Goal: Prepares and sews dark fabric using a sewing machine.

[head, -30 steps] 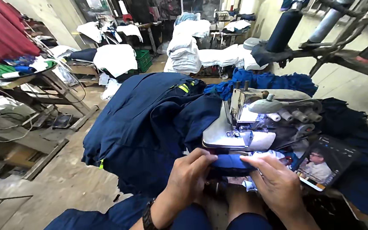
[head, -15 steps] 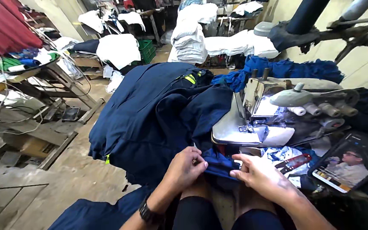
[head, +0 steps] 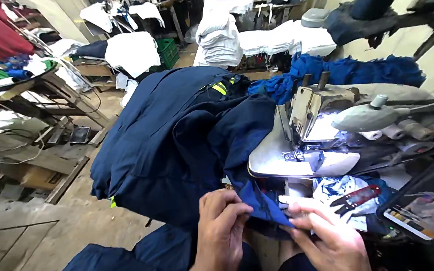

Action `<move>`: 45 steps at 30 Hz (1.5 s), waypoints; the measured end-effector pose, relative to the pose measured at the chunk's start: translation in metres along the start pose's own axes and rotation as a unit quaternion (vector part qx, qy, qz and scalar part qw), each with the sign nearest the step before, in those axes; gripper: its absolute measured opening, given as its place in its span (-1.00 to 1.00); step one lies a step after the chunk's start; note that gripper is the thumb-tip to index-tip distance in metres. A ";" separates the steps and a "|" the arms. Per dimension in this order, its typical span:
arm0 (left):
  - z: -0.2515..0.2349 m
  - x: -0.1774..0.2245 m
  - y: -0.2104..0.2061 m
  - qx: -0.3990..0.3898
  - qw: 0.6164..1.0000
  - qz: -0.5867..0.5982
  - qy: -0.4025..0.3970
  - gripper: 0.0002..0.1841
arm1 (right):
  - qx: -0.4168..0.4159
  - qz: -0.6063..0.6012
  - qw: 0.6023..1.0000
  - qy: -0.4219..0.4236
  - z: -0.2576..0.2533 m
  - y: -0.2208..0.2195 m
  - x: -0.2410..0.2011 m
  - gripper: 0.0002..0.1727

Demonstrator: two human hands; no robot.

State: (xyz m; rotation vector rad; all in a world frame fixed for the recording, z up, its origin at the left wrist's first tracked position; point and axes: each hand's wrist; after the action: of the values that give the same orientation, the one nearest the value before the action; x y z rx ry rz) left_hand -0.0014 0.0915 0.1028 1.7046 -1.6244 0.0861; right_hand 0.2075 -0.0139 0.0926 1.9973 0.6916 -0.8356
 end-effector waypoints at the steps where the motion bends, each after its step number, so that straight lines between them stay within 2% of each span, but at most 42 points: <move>1: -0.006 0.006 -0.004 0.013 0.997 0.080 0.016 -0.86 | -0.002 -0.053 0.999 0.004 0.002 0.002 -0.002 -0.81; 3: -0.033 0.019 -0.009 0.008 0.986 0.164 -0.007 -0.88 | -0.001 -0.125 0.992 -0.018 0.003 0.006 -0.008 -0.83; 6: -0.097 0.017 -0.019 -0.042 0.984 0.025 -0.173 -0.86 | 0.043 -0.176 0.979 -0.093 -0.011 0.008 -0.015 -0.85; 8: -0.135 -0.001 -0.039 -0.076 0.966 -0.059 -0.241 -0.89 | 0.111 -0.189 0.965 -0.140 -0.028 -0.007 -0.005 -0.86; 9: -0.144 -0.011 -0.050 -0.104 0.962 -0.103 -0.232 -0.88 | 0.131 -0.190 0.958 -0.169 -0.034 -0.016 0.003 -0.83; 12: -0.137 -0.029 -0.072 -0.192 0.957 -0.195 -0.092 -0.76 | 0.094 -0.186 0.940 -0.268 -0.026 -0.018 0.014 -0.82; 14: -0.127 -0.028 -0.081 -0.181 0.961 -0.207 -0.030 -0.76 | 0.091 -0.236 0.926 -0.279 -0.014 -0.010 0.020 -0.90; 19: -0.141 -0.024 -0.101 -0.181 0.957 -0.220 0.047 -0.86 | 0.121 -0.296 0.908 -0.272 -0.025 0.000 0.031 -0.92; 22: -0.148 -0.032 -0.098 -0.206 0.963 -0.160 0.068 -0.88 | 0.108 -0.307 0.907 -0.268 -0.022 -0.006 0.024 -0.91; 23: -0.151 -0.029 -0.097 -0.197 0.969 -0.107 0.103 -0.89 | 0.106 -0.307 0.908 -0.265 -0.019 -0.010 0.022 -0.90; 24: -0.156 -0.022 -0.095 -0.166 0.972 -0.018 0.163 -0.81 | 0.111 -0.305 0.908 -0.265 -0.018 -0.014 0.021 -0.88; 25: -0.159 -0.023 -0.095 -0.129 0.972 0.061 0.186 -0.73 | 0.121 -0.302 0.906 -0.270 -0.021 -0.018 0.020 -0.87; 26: -0.160 -0.025 -0.092 -0.114 0.977 0.073 0.167 -0.73 | 0.134 -0.303 0.901 -0.280 -0.026 -0.022 0.020 -0.86; 27: -0.159 -0.028 -0.086 -0.118 0.988 0.014 0.103 -0.76 | 0.146 -0.312 0.893 -0.288 -0.033 -0.025 0.020 -0.84; 29: -0.149 -0.026 -0.070 -0.126 0.984 -0.108 -0.057 -0.69 | 0.155 -0.332 0.882 -0.297 -0.043 -0.027 0.024 -0.76; 30: -0.139 -0.023 -0.063 -0.143 0.978 -0.130 -0.082 -0.67 | 0.155 -0.337 0.878 -0.303 -0.046 -0.027 0.025 -0.73; 32: -0.121 -0.019 -0.058 -0.188 0.972 -0.120 -0.076 -0.72 | 0.152 -0.325 0.875 -0.325 -0.049 -0.025 0.025 -0.66; 34: -0.121 -0.010 -0.049 -0.195 0.975 -0.089 -0.052 -0.77 | 0.149 -0.286 0.891 -0.320 -0.048 -0.017 0.026 -0.69; 36: -0.135 0.000 -0.034 -0.218 0.972 -0.066 -0.054 -0.81 | 0.164 -0.196 0.939 -0.230 -0.047 -0.003 0.032 -0.85; 39: -0.142 0.012 -0.032 -0.225 0.969 -0.057 -0.088 -0.82 | 0.142 -0.023 0.982 -0.119 -0.070 0.015 0.023 -0.61; 40: -0.143 0.015 -0.034 -0.228 0.967 -0.059 -0.099 -0.82 | 0.128 0.011 0.987 -0.096 -0.078 0.018 0.019 -0.63; 41: -0.144 0.015 -0.033 -0.229 0.966 -0.064 -0.104 -0.81 | 0.108 0.004 0.991 -0.081 -0.083 0.021 0.017 -0.65; 43: -0.148 0.013 -0.025 -0.212 0.969 -0.070 -0.103 -0.77 | 0.027 -0.123 0.988 -0.094 -0.085 0.031 0.014 -0.68; 44: -0.150 0.012 -0.021 -0.199 0.971 -0.070 -0.108 -0.74 | -0.028 -0.220 0.966 -0.131 -0.085 0.035 0.014 -0.77; 45: -0.152 0.007 -0.020 -0.196 0.970 -0.074 -0.125 -0.73 | -0.082 -0.319 0.924 -0.193 -0.084 0.038 0.014 -0.88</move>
State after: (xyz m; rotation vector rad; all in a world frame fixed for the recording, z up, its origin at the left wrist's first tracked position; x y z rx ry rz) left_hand 0.0852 0.1676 0.2044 1.5624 -1.5567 -0.5087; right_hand 0.2687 0.0420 0.1359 1.3890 1.1517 -1.4509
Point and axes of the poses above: each hand's wrist, its own z-axis away from the middle knuckle, its own y-axis out of the back of the hand, x = y × z, and after that the axes turned 10 degrees about -y, right-handed
